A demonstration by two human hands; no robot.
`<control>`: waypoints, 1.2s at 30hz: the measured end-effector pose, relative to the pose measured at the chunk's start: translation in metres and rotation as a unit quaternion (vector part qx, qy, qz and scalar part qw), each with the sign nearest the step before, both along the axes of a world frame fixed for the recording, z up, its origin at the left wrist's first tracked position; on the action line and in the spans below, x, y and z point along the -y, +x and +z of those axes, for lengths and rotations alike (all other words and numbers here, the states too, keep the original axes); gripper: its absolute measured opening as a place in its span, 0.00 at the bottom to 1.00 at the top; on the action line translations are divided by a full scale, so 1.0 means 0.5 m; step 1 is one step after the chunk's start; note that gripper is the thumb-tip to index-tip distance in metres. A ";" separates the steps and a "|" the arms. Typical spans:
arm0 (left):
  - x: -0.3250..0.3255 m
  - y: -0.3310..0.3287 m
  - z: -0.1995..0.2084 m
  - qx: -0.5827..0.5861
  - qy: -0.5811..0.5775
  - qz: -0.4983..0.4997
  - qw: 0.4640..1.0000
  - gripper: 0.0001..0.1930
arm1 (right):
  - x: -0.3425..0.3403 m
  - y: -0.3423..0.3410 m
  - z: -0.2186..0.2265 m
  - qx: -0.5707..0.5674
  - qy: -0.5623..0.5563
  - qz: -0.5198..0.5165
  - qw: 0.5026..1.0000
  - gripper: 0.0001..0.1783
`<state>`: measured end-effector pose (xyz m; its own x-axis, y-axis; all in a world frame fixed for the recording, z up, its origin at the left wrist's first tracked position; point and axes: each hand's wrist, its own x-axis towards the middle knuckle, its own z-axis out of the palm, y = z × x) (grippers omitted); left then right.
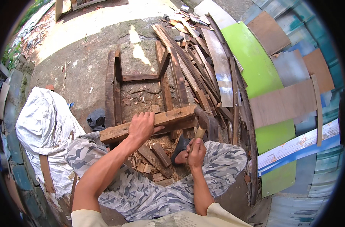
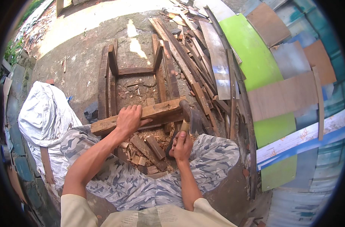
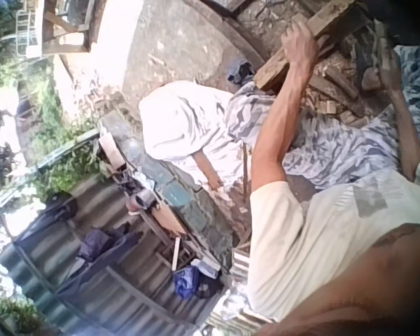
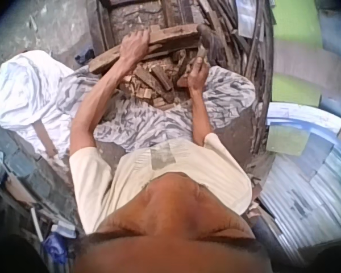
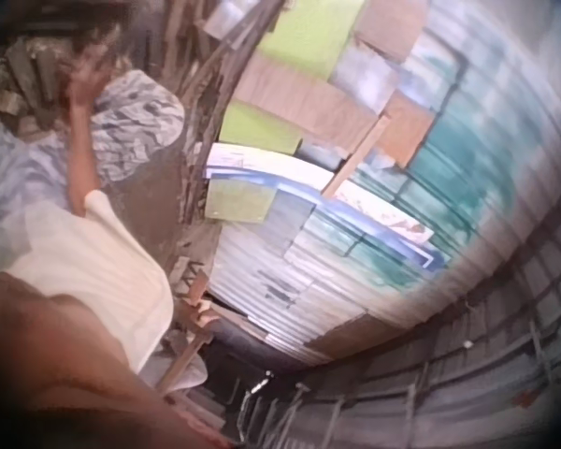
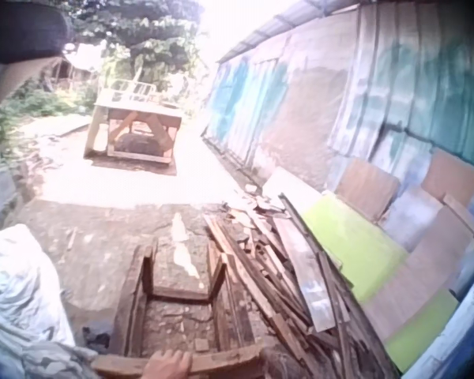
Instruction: The person sits on the ground and repeatedly strikes a small wooden plank with a hammer to break it into smaller pieces. The person holds the plank with one hand and swings the hammer with the other, producing wood chips and fragments.
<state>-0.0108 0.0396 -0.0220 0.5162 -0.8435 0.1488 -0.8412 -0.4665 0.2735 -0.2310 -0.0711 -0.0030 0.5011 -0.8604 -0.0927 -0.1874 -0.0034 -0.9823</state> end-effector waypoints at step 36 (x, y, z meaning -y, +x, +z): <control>0.012 -0.016 0.004 -0.008 -0.016 0.008 1.000 0.33 | -0.027 0.061 -0.003 -0.076 0.185 0.013 0.980 0.36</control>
<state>-0.0186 0.0334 -0.0202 0.5316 -0.8303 0.1675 -0.8296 -0.4704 0.3010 -0.2006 -0.0575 -0.0045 0.4795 -0.7403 -0.4712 -0.3358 0.3413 -0.8779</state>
